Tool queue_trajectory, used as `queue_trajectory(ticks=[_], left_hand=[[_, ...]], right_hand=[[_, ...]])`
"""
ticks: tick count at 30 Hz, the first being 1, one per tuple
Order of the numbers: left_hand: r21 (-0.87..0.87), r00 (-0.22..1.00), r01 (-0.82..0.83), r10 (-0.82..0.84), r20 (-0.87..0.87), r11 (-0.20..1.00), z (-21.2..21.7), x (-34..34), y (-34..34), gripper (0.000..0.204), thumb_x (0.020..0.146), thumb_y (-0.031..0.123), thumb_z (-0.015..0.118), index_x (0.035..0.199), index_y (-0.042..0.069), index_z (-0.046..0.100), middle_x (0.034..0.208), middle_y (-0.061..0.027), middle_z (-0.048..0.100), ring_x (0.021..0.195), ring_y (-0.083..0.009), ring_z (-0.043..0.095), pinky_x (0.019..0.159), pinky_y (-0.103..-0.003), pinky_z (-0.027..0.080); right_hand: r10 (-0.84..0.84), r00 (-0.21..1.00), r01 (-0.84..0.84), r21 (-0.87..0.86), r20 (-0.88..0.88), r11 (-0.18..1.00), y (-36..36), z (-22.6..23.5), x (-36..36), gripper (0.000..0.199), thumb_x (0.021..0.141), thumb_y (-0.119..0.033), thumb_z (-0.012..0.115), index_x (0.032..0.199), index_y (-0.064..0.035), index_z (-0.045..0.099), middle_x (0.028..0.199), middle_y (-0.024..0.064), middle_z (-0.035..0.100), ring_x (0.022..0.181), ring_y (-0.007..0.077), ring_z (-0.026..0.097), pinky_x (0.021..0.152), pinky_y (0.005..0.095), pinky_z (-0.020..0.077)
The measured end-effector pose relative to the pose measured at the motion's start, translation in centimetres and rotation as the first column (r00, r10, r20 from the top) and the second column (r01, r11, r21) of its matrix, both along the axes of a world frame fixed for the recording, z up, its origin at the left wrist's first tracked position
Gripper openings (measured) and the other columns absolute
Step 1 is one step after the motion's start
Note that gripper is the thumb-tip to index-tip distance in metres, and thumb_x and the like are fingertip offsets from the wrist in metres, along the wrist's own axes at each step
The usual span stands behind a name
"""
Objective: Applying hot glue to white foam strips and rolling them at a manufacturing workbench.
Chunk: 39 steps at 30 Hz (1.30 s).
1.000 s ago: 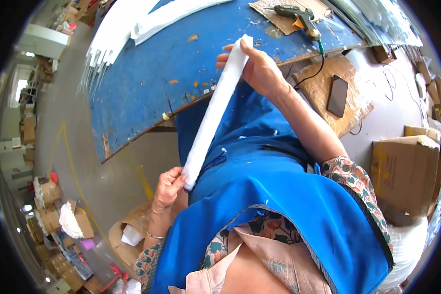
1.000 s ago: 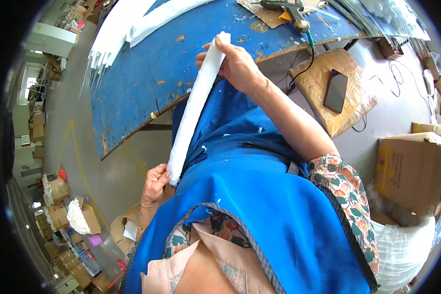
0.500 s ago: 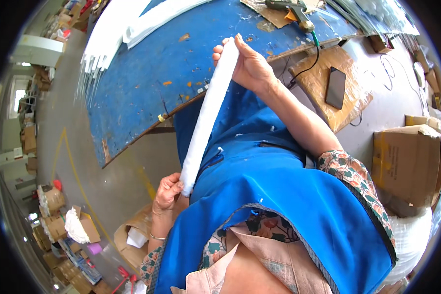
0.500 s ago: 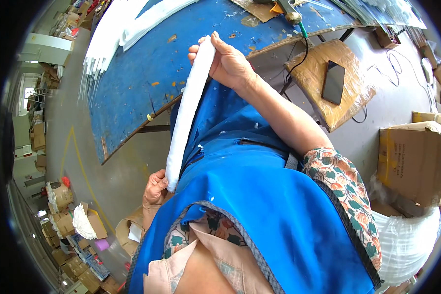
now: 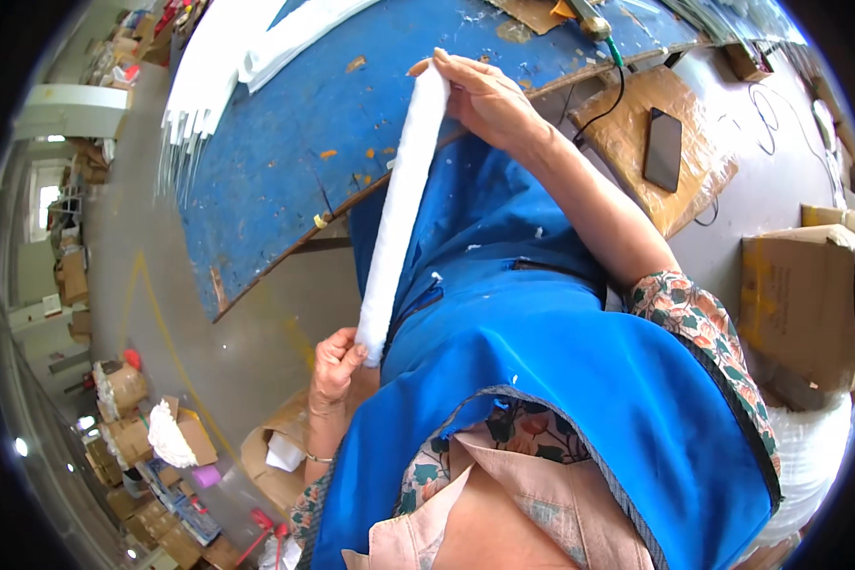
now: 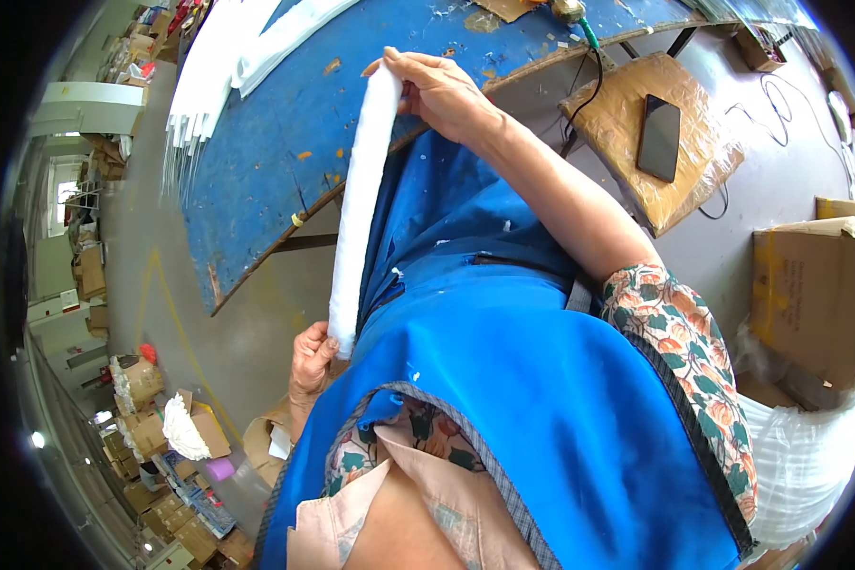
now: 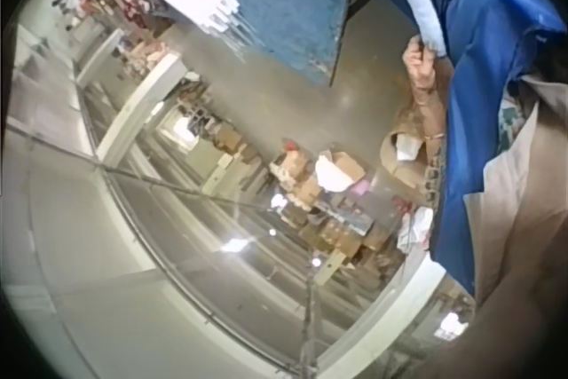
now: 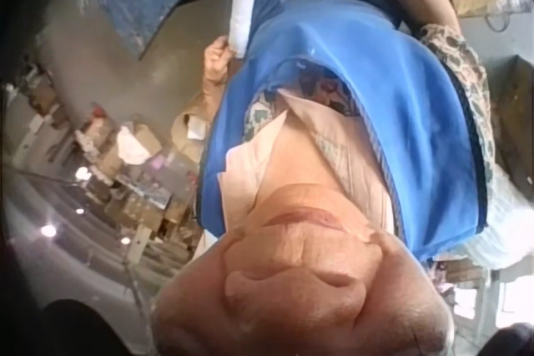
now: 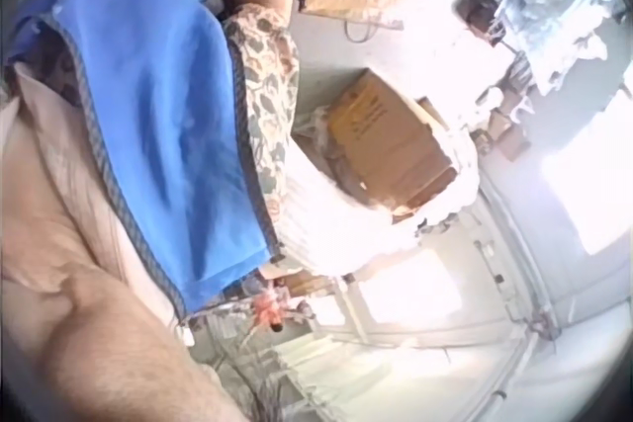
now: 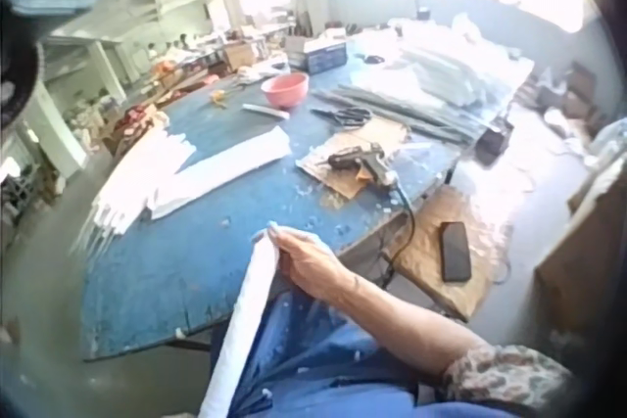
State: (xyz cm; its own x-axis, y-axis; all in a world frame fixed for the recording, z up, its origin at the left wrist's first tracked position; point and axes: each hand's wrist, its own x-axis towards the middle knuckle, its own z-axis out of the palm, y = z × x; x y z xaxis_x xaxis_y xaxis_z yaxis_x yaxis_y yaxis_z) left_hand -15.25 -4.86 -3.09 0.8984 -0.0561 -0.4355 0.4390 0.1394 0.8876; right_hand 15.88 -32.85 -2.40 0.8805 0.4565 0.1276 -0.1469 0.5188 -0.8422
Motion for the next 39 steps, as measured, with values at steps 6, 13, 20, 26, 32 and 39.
queue_trajectory(ticks=[6,13,20,26,32,39], left_hand=[[0.118,0.999,-0.022,0.019,0.027,0.993,0.7,-0.8,-0.1,0.024,0.090,0.006,0.065,0.112,-0.005,0.062,0.092,-0.0057,0.069,0.080,-0.0090,0.062,0.077,-0.022,0.048],[0.186,0.999,-0.033,0.035,-0.006,0.982,1.1,-1.4,-0.2,0.023,0.090,0.005,0.065,0.110,-0.005,0.063,0.093,-0.0063,0.069,0.081,-0.0103,0.062,0.077,-0.024,0.050],[0.297,0.999,-0.025,0.012,0.044,0.955,0.9,-1.6,0.6,0.023,0.090,0.004,0.065,0.111,-0.004,0.063,0.093,-0.0056,0.069,0.081,-0.0084,0.061,0.076,-0.023,0.049],[0.409,0.993,-0.040,-0.009,0.116,0.911,1.0,-1.7,1.6,0.025,0.090,0.004,0.066,0.112,-0.005,0.063,0.093,-0.0050,0.069,0.081,-0.0079,0.061,0.074,-0.022,0.049],[0.230,0.992,-0.077,0.051,0.119,0.970,-0.1,-0.5,2.7,0.026,0.090,0.008,0.066,0.114,-0.004,0.062,0.093,-0.0060,0.069,0.080,-0.0097,0.062,0.073,-0.022,0.050],[-0.125,0.963,-0.153,0.176,0.204,0.980,1.0,3.3,2.6,0.028,0.090,0.016,0.067,0.112,0.000,0.062,0.090,-0.0133,0.069,0.078,-0.0174,0.065,0.069,-0.029,0.052]], right_hand=[[-0.127,0.939,0.245,-0.361,0.320,0.900,-0.9,1.0,0.3,0.045,0.091,-0.052,0.061,0.092,-0.0089,0.076,0.070,-0.0006,0.060,0.063,0.0055,0.046,0.055,0.0224,0.0340],[0.031,0.913,0.224,-0.564,0.407,0.795,-1.3,0.8,1.7,0.043,0.091,-0.045,0.064,0.098,-0.0036,0.071,0.082,0.0071,0.064,0.066,0.0100,0.054,0.058,0.0245,0.0441],[0.180,0.970,-0.027,-0.664,0.163,0.747,-1.6,1.1,2.3,0.034,0.090,-0.034,0.068,0.086,0.0003,0.068,0.066,0.0026,0.053,0.051,0.0075,0.045,0.043,0.0228,0.0345],[0.225,0.971,-0.227,-0.611,-0.082,0.759,-1.5,2.2,2.9,0.028,0.089,-0.025,0.068,0.081,0.0015,0.066,0.060,0.0000,0.048,0.044,0.0062,0.038,0.035,0.0223,0.0286],[0.201,0.979,-0.126,-0.717,0.021,0.686,-1.7,3.6,2.5,0.043,0.093,-0.040,0.060,0.096,0.0027,0.068,0.057,0.0018,0.050,0.042,0.0082,0.040,0.036,0.0244,0.0307],[-0.178,0.969,0.243,-0.554,0.170,0.796,-2.4,5.1,2.4,0.055,0.095,-0.050,0.051,0.098,0.0021,0.068,0.054,0.0030,0.052,0.043,0.0087,0.042,0.039,0.0249,0.0338]])
